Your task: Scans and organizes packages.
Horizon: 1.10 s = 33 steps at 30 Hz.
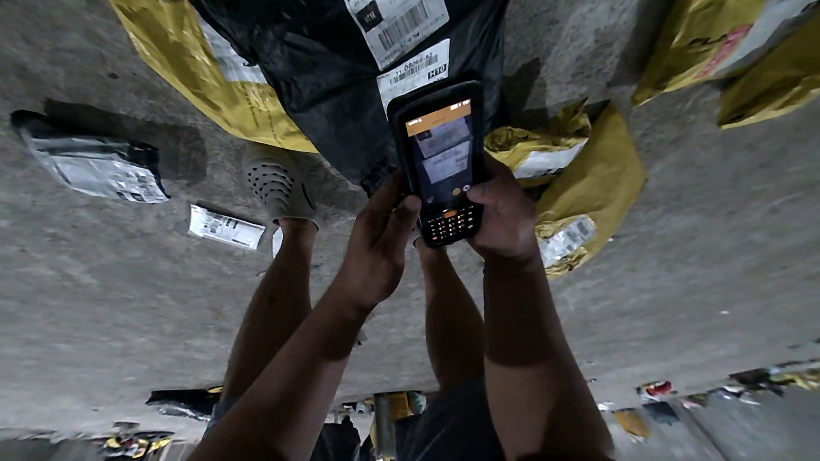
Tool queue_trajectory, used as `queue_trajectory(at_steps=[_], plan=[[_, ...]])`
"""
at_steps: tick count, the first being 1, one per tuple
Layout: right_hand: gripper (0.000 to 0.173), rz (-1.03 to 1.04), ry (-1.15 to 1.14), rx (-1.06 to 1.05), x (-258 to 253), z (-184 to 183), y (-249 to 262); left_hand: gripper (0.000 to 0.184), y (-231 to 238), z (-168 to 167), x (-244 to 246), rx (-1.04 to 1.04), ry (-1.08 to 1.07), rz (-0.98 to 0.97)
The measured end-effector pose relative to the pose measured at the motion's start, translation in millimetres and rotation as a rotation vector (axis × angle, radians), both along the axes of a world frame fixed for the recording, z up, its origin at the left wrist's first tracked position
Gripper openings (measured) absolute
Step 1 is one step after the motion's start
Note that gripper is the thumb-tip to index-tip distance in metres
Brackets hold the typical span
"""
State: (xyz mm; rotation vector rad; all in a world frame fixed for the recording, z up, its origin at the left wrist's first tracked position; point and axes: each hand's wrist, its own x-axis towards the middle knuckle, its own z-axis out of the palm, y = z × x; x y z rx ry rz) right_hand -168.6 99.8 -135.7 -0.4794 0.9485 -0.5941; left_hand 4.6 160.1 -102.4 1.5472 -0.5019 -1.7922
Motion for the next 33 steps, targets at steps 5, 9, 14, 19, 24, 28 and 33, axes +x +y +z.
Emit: queue_trajectory(at_steps=[5,9,14,19,24,28,33], plan=[[0.041,0.009,0.026,0.009,1,2,0,0.045,-1,3,1,0.012,0.006,-0.02],[0.041,0.013,0.042,0.025,1,3,0,0.044,2,0,1,0.01,0.006,-0.009],[0.041,0.032,0.028,0.011,0,4,1,0.044,3,1,1,0.008,0.008,-0.01],[0.041,0.043,0.096,0.016,1,8,4,0.044,6,2,1,-0.003,-0.004,-0.033],[0.038,0.04,0.151,0.037,4,17,12,0.047,11,0,9,-0.002,0.059,-0.03],[0.047,0.016,0.157,0.173,5,45,38,0.059,19,1,13,-0.007,0.169,-0.011],[0.045,-0.154,0.221,0.324,3,63,78,0.059,23,10,3,0.148,0.108,-0.143]])
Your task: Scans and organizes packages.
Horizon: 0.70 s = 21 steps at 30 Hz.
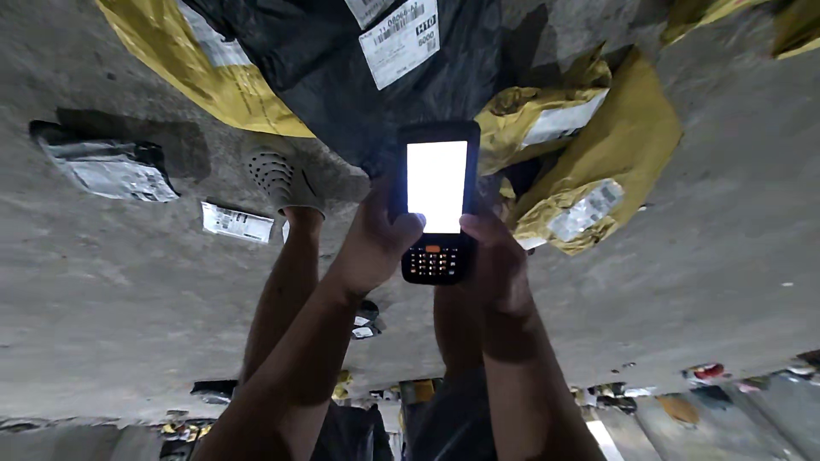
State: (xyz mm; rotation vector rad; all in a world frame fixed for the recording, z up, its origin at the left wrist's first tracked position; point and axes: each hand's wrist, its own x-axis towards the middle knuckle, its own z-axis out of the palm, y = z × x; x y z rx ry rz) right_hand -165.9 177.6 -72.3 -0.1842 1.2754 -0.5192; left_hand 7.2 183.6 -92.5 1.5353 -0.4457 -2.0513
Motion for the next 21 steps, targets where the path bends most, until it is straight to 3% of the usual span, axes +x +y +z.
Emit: queue_trajectory(at_steps=[5,11,14,21], plan=[[0.045,-0.041,-0.065,-0.036,-3,-11,14,0.034,-3,3,-3,0.005,-0.155,-0.05],[0.046,0.005,-0.041,-0.059,-2,-17,11,0.037,-1,4,-2,-0.017,-0.142,-0.008],[0.045,0.013,-0.053,-0.059,-3,-19,13,0.047,5,0,0,-0.018,-0.121,-0.029],[0.046,0.007,-0.049,-0.093,0,-23,21,0.051,10,-1,-2,-0.026,-0.222,-0.098]])
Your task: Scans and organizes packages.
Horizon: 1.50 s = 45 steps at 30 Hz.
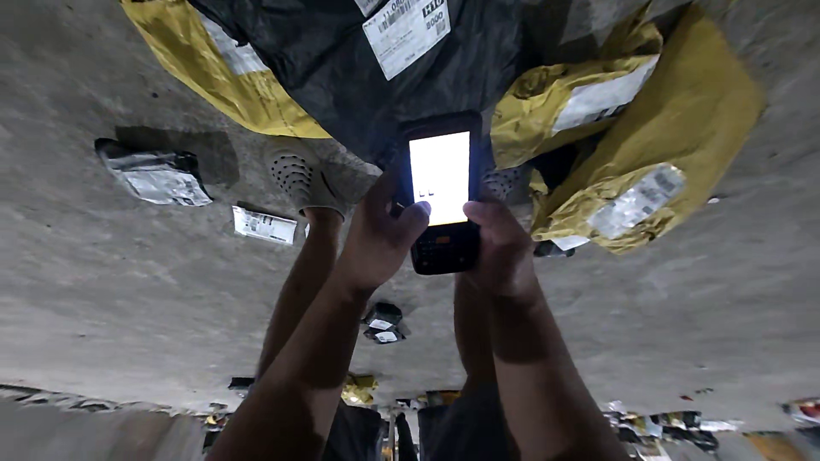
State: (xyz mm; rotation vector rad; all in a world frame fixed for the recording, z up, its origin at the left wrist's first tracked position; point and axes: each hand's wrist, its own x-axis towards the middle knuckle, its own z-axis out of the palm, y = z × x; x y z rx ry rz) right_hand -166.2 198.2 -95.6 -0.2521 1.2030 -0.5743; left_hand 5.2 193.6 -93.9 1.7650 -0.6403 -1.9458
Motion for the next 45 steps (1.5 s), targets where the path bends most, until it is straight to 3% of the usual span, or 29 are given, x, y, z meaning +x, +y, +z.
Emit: queue_trajectory(at_steps=[6,18,25,31,37,45], plan=[[0.045,-0.026,0.015,0.005,6,-3,6,0.043,4,-5,1,-0.031,-0.002,0.018],[0.044,0.019,0.033,-0.066,10,-3,8,0.049,11,-7,7,-0.086,0.085,0.088],[0.044,0.038,0.007,-0.078,12,-3,7,0.038,6,-5,8,-0.064,0.035,0.077],[0.052,0.017,-0.063,-0.053,14,-3,5,0.047,11,-9,13,-0.113,0.113,0.134],[0.047,0.06,-0.012,-0.027,15,-1,-2,0.044,9,-12,14,-0.157,0.159,0.146],[0.054,0.041,-0.078,-0.038,11,-7,5,0.047,8,-12,13,-0.153,0.161,0.131]])
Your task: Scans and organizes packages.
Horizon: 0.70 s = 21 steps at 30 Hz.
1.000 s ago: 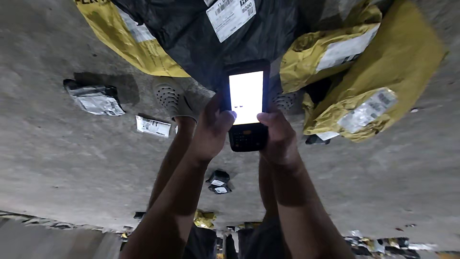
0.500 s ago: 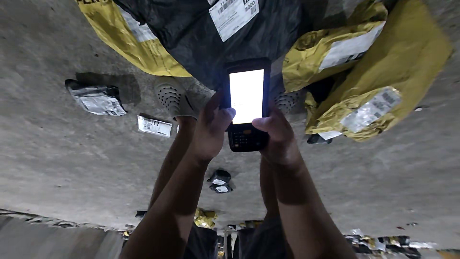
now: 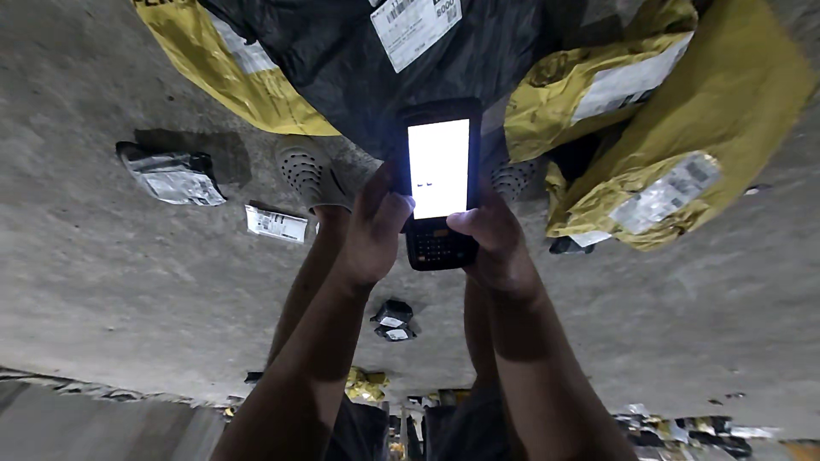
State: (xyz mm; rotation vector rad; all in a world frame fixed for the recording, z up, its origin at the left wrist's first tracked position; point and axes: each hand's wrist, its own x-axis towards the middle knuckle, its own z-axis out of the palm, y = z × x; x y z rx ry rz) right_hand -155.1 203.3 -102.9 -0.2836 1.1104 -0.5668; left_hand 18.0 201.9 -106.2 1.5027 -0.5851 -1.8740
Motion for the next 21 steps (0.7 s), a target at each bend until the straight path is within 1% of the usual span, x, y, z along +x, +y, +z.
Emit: queue_trajectory(at_steps=[5,9,12,16,18,21], plan=[[0.053,-0.018,0.006,0.004,1.2,2.5,-1.9,0.045,-0.7,0.4,-0.7,-0.005,-0.013,-0.008],[0.049,0.006,0.045,0.017,2.0,4.5,-3.1,0.046,1.1,-0.1,-1.3,0.004,-0.027,-0.012],[0.052,0.004,0.026,0.017,0.5,3.2,-1.4,0.046,1.0,-0.4,-1.7,0.002,-0.042,-0.017],[0.051,-0.008,0.014,0.003,0.1,2.3,-1.3,0.05,0.1,0.5,-1.6,0.006,-0.003,-0.015],[0.052,-0.009,0.006,0.002,-0.5,1.5,-1.1,0.056,-0.7,1.8,-1.0,0.014,0.032,-0.032],[0.053,-0.016,0.001,0.002,-0.3,1.3,-2.3,0.059,-1.6,2.8,-1.1,0.025,0.039,-0.063]])
